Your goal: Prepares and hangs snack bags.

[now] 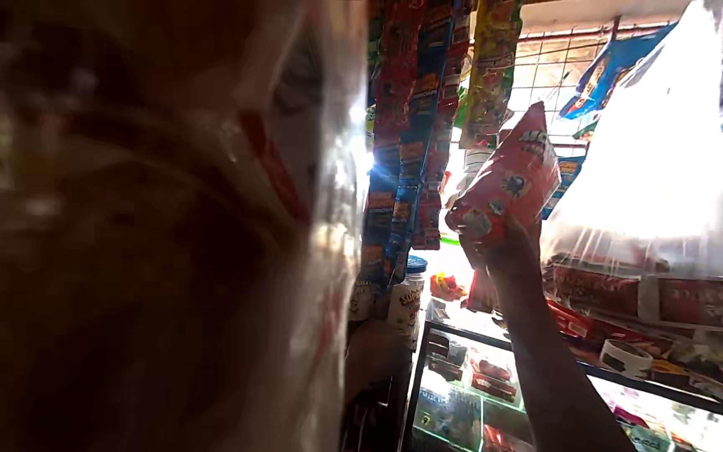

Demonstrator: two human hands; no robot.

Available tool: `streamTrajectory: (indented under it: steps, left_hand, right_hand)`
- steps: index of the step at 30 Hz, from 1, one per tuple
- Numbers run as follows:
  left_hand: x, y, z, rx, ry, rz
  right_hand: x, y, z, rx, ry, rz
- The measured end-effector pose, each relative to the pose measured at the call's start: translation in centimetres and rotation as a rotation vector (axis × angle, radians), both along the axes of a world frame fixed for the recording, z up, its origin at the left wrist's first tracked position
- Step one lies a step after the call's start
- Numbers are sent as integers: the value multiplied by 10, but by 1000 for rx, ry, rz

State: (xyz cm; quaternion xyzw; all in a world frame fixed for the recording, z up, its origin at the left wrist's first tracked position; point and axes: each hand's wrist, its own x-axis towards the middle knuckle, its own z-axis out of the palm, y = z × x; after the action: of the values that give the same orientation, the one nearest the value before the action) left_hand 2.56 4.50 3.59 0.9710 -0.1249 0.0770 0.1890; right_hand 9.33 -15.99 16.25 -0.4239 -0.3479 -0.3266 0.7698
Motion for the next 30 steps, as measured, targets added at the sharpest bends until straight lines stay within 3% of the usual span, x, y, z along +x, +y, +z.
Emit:
streamTrajectory:
  steps: [2, 8, 10, 12, 14, 18, 30]
  left_hand:
    - [-15, -13, 16, -24, 58, 14]
    - [-11, -6, 7, -59, 12, -16]
    - [5, -2, -8, -19, 2, 11]
    - [40, 16, -45, -56, -183, -22]
    - [56, 25, -57, -112, -224, -16]
    - [50, 18, -44, -38, -130, 121]
    - [57, 14, -32, 126, -47, 139]
  right_hand:
    - [4, -3, 15, -16, -49, -13]
    - [28, -16, 67, 17, -61, -60]
    - [34, -22, 83, 4, -50, -81]
    - [40, -28, 95, -20, -62, -78]
    - [44, -34, 105, -44, -38, -49]
    - [52, -43, 124, -57, 18, -84]
    - [79, -74, 157, -48, 100, -200]
